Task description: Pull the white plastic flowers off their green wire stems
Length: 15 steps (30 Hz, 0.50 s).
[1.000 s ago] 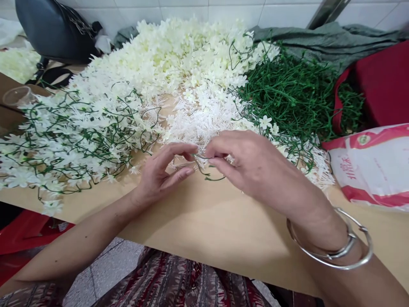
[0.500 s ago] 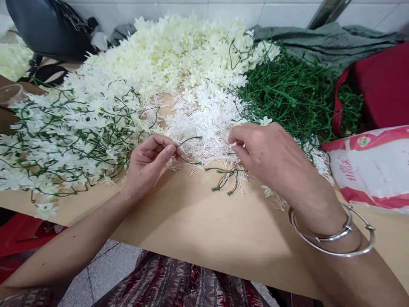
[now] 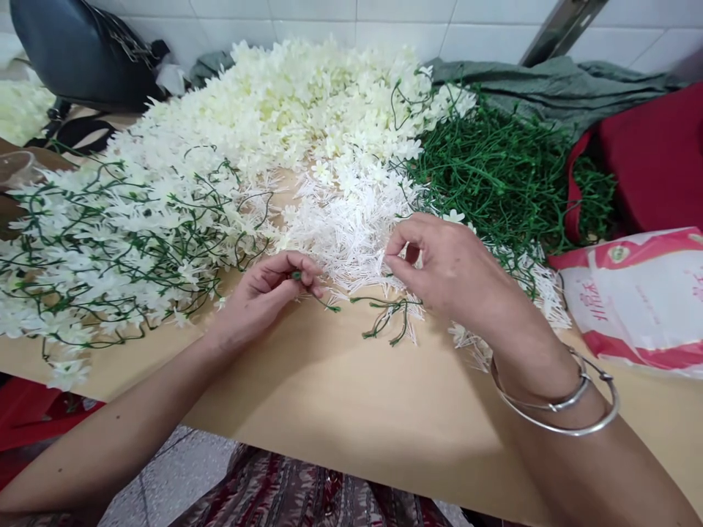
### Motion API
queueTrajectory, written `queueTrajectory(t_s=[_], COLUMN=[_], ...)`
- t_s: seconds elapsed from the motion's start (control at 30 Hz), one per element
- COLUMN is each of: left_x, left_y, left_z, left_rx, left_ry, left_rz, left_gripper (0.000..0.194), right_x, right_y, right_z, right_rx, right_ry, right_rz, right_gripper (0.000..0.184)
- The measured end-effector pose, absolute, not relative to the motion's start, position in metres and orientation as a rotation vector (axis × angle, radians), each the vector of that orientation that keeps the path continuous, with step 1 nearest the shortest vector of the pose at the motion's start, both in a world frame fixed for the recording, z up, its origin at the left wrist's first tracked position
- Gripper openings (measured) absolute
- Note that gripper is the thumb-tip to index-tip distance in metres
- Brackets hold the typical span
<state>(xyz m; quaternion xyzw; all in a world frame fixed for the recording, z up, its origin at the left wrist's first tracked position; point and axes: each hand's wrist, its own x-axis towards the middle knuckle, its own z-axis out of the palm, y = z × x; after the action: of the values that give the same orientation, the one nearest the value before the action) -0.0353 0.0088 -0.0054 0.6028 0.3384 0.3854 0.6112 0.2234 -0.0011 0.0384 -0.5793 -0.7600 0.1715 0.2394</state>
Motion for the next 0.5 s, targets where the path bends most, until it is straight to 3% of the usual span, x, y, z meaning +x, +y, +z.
queueTrajectory(t_s=[0.1,0.5], left_x=[-0.035,-0.028], left_y=[0.009,0.002], left_z=[-0.009,0.002], left_rx=[1.32,1.439], left_ry=[0.79,0.882], left_rz=[0.924,0.832], left_gripper=[0.007,0.019], right_x=[0.22,0.192], right_y=[-0.003,-0.011], right_z=[0.043,0.031], right_rx=[-1.557,-1.36], right_ry=[-1.933,-1.669], right_rz=[0.621,0.974], right_gripper=[0.012,0.011])
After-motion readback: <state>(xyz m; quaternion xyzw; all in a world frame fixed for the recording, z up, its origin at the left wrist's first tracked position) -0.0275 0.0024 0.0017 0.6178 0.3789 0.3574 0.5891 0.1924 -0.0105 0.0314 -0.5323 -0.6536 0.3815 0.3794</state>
